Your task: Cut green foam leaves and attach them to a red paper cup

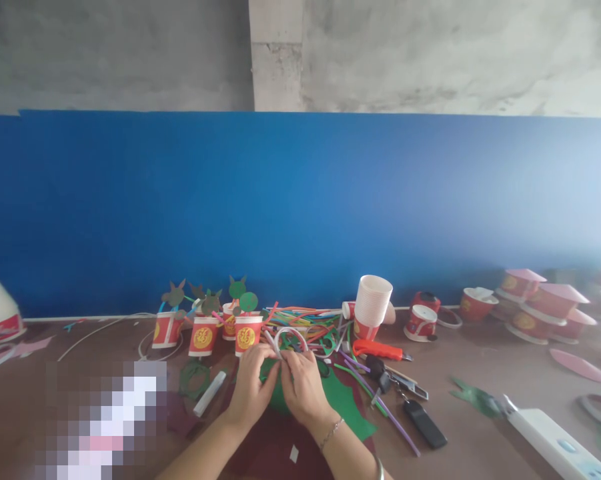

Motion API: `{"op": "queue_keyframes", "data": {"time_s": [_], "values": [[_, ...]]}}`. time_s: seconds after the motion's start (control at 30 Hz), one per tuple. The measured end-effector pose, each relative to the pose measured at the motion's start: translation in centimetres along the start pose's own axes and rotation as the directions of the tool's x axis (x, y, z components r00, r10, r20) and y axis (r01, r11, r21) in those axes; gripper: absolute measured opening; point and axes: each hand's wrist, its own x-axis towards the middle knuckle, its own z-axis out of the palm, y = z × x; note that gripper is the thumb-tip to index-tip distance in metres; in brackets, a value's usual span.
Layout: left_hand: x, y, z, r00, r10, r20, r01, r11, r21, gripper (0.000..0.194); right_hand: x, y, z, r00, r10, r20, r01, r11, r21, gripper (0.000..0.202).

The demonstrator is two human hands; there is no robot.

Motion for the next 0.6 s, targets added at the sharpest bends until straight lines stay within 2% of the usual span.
{"op": "queue_keyframes", "data": {"time_s": [0.27,0.43,0.6], "values": [[-0.07,-0.16,-0.08,0.997,0.067,-0.043,-0.062,0.991,0.120,0.008,-0.21,0.17,0.31,0.997,-0.058,-0.052,0.059,0.998,0.013,0.022],[-0.04,-0.06,-0.18,0.989,0.140,-0.054,-0.126,0.969,0.212,0.026,-0.15,0.14,0.16,0.998,-0.045,-0.043,0.045,0.999,-0.001,0.021],[0.17,0.47,-0.35,0.975,0.193,-0.107,-0.154,0.944,0.290,0.018,-0.10,0.28,0.25,0.998,-0.037,-0.044,0.037,0.999,0.001,0.021]]}}
